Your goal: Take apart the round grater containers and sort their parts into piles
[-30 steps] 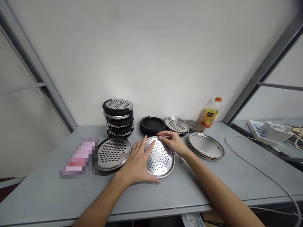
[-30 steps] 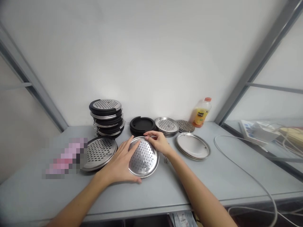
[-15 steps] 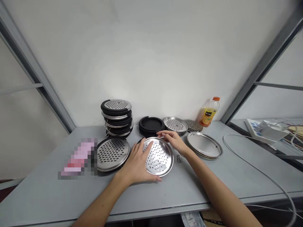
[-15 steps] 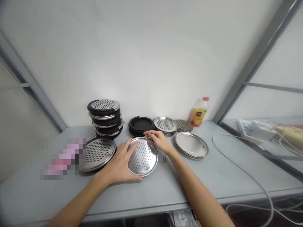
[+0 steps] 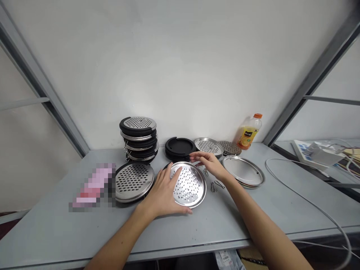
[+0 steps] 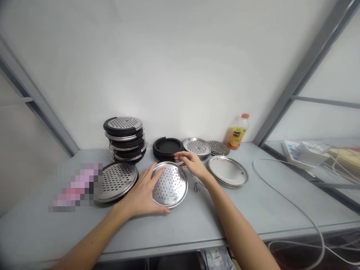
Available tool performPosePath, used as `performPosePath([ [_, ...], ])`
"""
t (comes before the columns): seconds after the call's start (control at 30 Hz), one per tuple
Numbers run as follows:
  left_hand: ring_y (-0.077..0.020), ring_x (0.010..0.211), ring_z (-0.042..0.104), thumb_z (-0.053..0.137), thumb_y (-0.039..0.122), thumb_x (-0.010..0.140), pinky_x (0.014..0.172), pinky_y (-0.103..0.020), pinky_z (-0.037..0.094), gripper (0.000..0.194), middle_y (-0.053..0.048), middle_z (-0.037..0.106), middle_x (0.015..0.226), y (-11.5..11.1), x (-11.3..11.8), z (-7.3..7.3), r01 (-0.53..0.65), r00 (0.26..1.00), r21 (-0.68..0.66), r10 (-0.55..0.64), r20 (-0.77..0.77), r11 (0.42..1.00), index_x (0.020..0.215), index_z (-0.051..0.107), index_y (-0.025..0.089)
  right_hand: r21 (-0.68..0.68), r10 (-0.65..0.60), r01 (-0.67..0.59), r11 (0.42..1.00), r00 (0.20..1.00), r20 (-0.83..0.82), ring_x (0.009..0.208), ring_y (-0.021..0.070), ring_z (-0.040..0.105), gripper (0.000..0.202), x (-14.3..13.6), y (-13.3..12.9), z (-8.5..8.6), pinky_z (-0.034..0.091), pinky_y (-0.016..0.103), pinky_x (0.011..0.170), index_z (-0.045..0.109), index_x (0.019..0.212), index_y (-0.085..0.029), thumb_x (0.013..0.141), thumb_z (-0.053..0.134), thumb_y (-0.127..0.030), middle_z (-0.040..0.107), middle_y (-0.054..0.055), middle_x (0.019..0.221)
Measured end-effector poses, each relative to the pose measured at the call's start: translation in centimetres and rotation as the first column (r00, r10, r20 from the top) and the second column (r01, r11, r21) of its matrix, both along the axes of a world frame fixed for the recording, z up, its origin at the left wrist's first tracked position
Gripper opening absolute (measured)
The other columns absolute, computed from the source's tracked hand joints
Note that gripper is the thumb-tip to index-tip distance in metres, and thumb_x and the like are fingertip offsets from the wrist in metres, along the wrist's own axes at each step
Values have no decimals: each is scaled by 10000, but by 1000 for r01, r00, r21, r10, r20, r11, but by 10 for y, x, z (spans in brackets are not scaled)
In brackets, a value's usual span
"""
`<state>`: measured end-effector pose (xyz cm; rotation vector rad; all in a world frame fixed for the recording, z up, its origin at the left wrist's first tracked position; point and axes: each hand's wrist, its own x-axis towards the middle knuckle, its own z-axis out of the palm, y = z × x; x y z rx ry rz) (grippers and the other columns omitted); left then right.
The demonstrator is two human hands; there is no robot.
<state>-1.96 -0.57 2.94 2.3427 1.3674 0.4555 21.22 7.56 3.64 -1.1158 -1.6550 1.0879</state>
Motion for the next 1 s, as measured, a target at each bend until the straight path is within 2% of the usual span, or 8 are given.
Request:
performPosePath([
  [0.07, -415, 1439, 68, 763, 705, 472, 1144, -584, 184, 1282, -119, 32, 1593, 0, 0, 1, 0, 1000, -10, 0, 12, 1000, 1511, 154, 266, 76, -72, 67, 995, 996, 60, 924, 213, 672, 321, 8, 3, -1, 536, 333, 769, 679, 1041, -175, 807, 465, -220, 715, 82, 1022],
  [0.13, -416, 1440, 74, 772, 691, 474, 1142, -582, 191, 1275, -119, 42, 1591, -1, 1, 2, -3, 1000, -29, 4, 27, 1000, 1510, 160, 270, 193, -164, 126, 973, 968, 193, 890, 215, 674, 311, 17, 6, -3, 530, 343, 785, 693, 988, -173, 777, 465, -164, 724, 80, 987],
  [0.23, -416, 1444, 56, 771, 691, 478, 1146, -574, 187, 1277, -115, 27, 1593, -2, 1, 2, -11, 1000, -55, 12, 29, 998, 1512, 152, 270, 315, -241, 110, 943, 877, 415, 850, 214, 667, 300, 27, 8, -7, 510, 332, 787, 710, 917, -177, 735, 482, -109, 734, 67, 933],
  [0.4, -427, 1438, 61, 732, 740, 478, 1140, -580, 197, 1272, -98, 42, 1590, -1, 1, -1, -39, 999, -55, 41, 30, 998, 1511, 150, 279, 313, -228, 17, 950, 723, 653, 786, 199, 654, 338, 32, 8, -12, 473, 290, 727, 717, 961, -199, 715, 517, -81, 732, 54, 928],
  [0.53, -413, 1439, 75, 714, 745, 505, 1142, -561, 204, 1232, -113, 67, 1582, 0, 1, -4, -71, 997, -35, 73, 38, 997, 1504, 180, 261, 296, -227, -3, 955, 633, 741, 769, 196, 643, 331, 29, 10, -19, 445, 279, 687, 716, 1023, -203, 753, 548, -114, 715, 76, 1009],
  [0.67, -403, 1441, 80, 718, 739, 509, 1145, -545, 204, 1224, -128, 76, 1576, 0, 2, -4, -83, 995, -34, 85, 44, 996, 1500, 190, 254, 318, -227, -40, 947, 618, 753, 850, 210, 631, 212, 25, 13, -24, 437, 280, 725, 744, 934, -226, 800, 581, -204, 686, 74, 1022],
  [0.9, -413, 1429, 113, 733, 730, 489, 1141, -549, 206, 1214, -135, 121, 1562, 1, 3, -3, -90, 994, -26, 92, 63, 996, 1488, 240, 245, 315, -230, -30, 948, 619, 751, 818, 187, 609, 123, 22, 13, -26, 423, 263, 716, 719, 825, -196, 781, 604, -194, 655, 76, 966],
  [1.0, -414, 1422, 137, 735, 727, 488, 1138, -547, 215, 1202, -135, 155, 1548, 1, 2, -3, -81, 993, -11, 81, 85, 997, 1482, 258, 248, 309, -221, -23, 951, 651, 726, 771, 167, 599, 116, 24, 14, -26, 412, 256, 694, 696, 805, -182, 776, 585, -162, 662, 72, 919],
])
